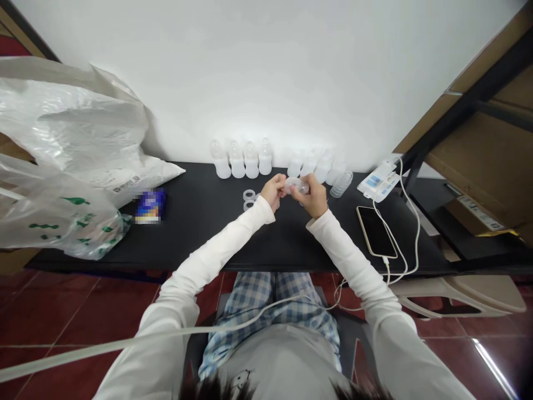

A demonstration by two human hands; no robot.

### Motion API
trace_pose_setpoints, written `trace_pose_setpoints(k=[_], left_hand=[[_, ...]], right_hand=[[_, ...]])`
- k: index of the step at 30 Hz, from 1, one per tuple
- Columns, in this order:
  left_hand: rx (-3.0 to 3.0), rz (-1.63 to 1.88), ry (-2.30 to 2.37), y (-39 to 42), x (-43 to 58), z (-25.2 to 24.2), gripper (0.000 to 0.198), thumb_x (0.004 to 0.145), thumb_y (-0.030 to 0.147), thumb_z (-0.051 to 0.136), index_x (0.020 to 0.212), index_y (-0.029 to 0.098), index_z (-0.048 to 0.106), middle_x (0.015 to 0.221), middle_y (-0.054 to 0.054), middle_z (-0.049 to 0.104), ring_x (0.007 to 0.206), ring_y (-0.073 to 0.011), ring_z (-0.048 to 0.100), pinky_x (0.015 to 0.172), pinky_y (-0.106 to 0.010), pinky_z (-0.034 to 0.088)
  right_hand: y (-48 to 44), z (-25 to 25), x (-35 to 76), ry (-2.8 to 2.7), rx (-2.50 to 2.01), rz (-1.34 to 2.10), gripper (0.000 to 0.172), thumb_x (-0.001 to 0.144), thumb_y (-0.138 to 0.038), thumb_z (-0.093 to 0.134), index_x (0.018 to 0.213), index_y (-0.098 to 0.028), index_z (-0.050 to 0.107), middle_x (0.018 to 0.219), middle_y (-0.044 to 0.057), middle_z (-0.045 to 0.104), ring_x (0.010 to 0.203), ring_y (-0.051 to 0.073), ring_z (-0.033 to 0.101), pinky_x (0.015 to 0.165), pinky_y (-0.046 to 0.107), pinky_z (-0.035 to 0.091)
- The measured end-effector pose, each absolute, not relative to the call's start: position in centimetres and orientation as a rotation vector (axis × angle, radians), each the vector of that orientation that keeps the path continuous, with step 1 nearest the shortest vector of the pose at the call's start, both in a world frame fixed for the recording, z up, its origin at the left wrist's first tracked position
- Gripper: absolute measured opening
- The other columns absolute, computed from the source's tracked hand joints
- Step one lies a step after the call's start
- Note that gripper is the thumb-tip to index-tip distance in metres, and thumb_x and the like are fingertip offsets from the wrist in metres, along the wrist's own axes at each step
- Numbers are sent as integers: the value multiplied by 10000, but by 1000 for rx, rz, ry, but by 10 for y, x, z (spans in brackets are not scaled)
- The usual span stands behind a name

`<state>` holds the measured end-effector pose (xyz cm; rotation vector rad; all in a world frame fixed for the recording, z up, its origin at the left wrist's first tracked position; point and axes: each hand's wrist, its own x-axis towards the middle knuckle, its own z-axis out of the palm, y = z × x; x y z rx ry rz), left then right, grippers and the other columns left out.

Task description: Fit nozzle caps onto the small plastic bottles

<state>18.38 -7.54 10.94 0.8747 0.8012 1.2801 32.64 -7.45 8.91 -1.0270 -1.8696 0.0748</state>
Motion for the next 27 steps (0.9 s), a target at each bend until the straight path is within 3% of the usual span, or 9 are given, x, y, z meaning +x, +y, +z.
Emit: trace_pose_setpoints(k=[3,6,8,11,13,16,21,27], left_hand=[[821,1244,822,-74,173,112,386,823,174,679,581,183,377,530,76,280,452,-49,294,475,-196,294],[954,1280,772,-78,167,107,386,868,354,676,610,189,442,528,73,276,486,-71,371,521,-206,353],[1101,1342,763,-82,167,101,372,872,472,650,670,187,524,584,45,403,580,-93,471,595,-221,409],[1401,1440,765,-88,168,94,351,817,541,687,804,197,624,829,-9,587,783,-126,558,745,-247,455],[1580,1484,788,-91,168,92,323,812,525,698,822,208,638,891,-19,613,850,-145,563,816,-264,451],[1676,1493,848,-93,169,91,305,862,490,645,758,207,596,795,-4,591,800,-143,544,822,-271,434],[1423,1472,828,-94,177,91,357,858,433,634,662,200,446,658,35,465,654,-109,454,694,-253,421],[1108,1390,752,-96,181,96,291,782,194,628,613,187,392,628,41,373,600,-84,395,617,-221,397]], right_hand=[[-77,92,332,-2152,-817,88,353,874,-568,615,973,-230,599,793,35,589,718,181,553,692,328,493],[-82,100,335,-1978,-905,216,399,898,-602,556,1013,-220,564,821,24,604,654,151,536,626,308,483],[-85,104,333,-1786,-995,315,428,883,-638,547,961,-217,535,768,4,584,609,134,512,579,291,457],[-85,106,324,-1557,-1066,515,476,858,-711,514,842,-238,463,615,-46,467,535,118,449,502,266,395],[-84,105,316,-1438,-1099,683,509,854,-756,455,784,-257,388,540,-80,346,468,105,371,443,252,329],[-84,102,307,-1353,-1131,763,541,843,-785,420,738,-266,309,532,-91,267,443,98,315,420,248,295],[-92,96,304,-1386,-1173,431,496,868,-716,433,710,-256,332,589,-58,331,523,110,359,502,267,351],[-87,84,320,-1647,-1207,212,433,869,-648,461,728,-238,461,586,-42,427,530,113,387,540,266,351]])
